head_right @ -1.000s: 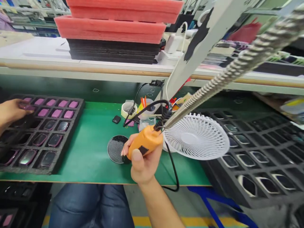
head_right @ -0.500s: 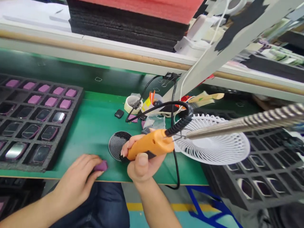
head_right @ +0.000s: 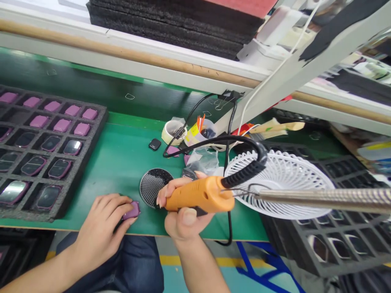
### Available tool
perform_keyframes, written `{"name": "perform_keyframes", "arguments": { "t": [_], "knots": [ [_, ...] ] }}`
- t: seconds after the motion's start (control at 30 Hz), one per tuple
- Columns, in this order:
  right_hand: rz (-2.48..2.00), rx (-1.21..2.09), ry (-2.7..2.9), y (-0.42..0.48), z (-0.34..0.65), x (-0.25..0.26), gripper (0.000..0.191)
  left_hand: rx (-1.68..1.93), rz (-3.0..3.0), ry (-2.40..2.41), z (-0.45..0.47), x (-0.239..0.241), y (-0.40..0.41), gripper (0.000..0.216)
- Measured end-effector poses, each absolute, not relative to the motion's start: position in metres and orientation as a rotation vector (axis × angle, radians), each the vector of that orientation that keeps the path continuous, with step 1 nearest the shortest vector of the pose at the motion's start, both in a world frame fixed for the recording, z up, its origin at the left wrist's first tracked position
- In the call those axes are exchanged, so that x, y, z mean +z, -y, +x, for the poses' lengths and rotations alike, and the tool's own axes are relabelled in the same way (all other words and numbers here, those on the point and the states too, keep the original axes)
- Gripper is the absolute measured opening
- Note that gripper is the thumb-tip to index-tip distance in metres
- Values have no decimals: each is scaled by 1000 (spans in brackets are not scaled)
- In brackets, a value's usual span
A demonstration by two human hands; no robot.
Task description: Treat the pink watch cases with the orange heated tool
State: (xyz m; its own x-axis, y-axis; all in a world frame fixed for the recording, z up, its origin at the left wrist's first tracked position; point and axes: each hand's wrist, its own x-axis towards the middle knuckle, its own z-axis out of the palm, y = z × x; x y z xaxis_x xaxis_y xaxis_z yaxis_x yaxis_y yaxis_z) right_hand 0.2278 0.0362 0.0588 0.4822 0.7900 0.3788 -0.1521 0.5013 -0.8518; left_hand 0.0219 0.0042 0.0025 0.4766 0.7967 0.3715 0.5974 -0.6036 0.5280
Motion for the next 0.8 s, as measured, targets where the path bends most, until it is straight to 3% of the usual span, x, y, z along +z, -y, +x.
{"name": "perform_keyframes", "arguments": {
  "t": [0.37, 0.8],
  "knots": [
    [-827, 674, 918, -31, 229, 65, 51, 897, 2432, -1118, 28, 6, -3, 20],
    [-824, 803, 952, -18, 213, 82, 57, 871, 2500, -1024, 31, 5, -2, 19]
  ]
}}
